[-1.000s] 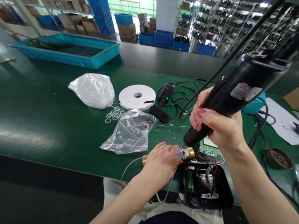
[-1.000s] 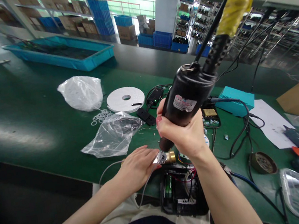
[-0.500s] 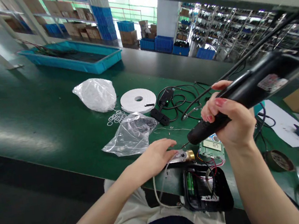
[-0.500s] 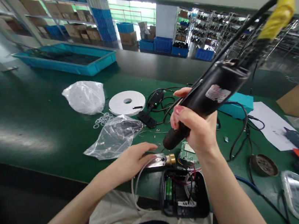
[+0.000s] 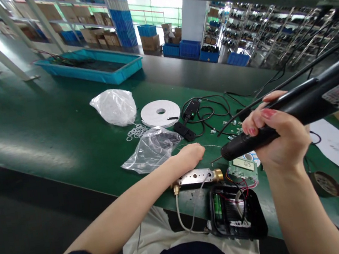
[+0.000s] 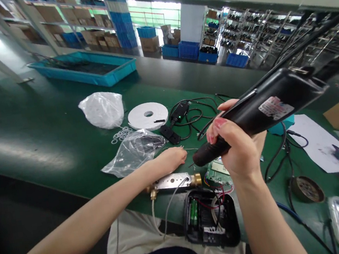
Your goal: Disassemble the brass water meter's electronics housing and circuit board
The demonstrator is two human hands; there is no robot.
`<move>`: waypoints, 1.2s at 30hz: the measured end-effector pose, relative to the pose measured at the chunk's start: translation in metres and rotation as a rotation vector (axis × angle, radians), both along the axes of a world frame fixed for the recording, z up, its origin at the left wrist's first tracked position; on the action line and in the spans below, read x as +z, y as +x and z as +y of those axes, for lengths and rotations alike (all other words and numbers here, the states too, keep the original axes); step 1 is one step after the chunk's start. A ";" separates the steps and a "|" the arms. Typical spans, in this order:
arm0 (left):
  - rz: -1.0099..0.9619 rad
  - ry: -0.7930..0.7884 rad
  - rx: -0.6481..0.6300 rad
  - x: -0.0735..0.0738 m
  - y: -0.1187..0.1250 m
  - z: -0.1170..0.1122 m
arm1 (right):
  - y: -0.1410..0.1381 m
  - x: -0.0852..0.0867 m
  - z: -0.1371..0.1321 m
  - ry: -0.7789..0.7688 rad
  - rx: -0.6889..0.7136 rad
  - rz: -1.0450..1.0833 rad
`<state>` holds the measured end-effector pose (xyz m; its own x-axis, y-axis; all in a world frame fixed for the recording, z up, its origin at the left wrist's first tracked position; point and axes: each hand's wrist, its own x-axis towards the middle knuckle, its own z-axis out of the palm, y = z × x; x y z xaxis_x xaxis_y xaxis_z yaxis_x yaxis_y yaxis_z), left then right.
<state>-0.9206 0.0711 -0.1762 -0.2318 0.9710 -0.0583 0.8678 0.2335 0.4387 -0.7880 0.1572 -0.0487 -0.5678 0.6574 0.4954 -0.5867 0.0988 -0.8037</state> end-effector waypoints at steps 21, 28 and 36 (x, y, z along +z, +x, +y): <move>-0.176 0.779 0.516 -0.009 0.065 -0.145 | -0.013 -0.001 -0.066 -0.143 0.133 0.058; -0.069 0.799 0.530 -0.017 0.071 -0.145 | -0.016 -0.005 -0.070 -0.112 0.125 0.035; 0.036 0.728 0.497 -0.027 0.074 -0.139 | -0.017 -0.018 -0.072 -0.080 0.196 0.007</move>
<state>-0.8467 -0.0684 -0.2034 -0.6267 0.5507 0.5513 0.7566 0.2606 0.5997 -0.8048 0.0856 -0.0672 -0.6856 0.5720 0.4503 -0.5937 -0.0814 -0.8006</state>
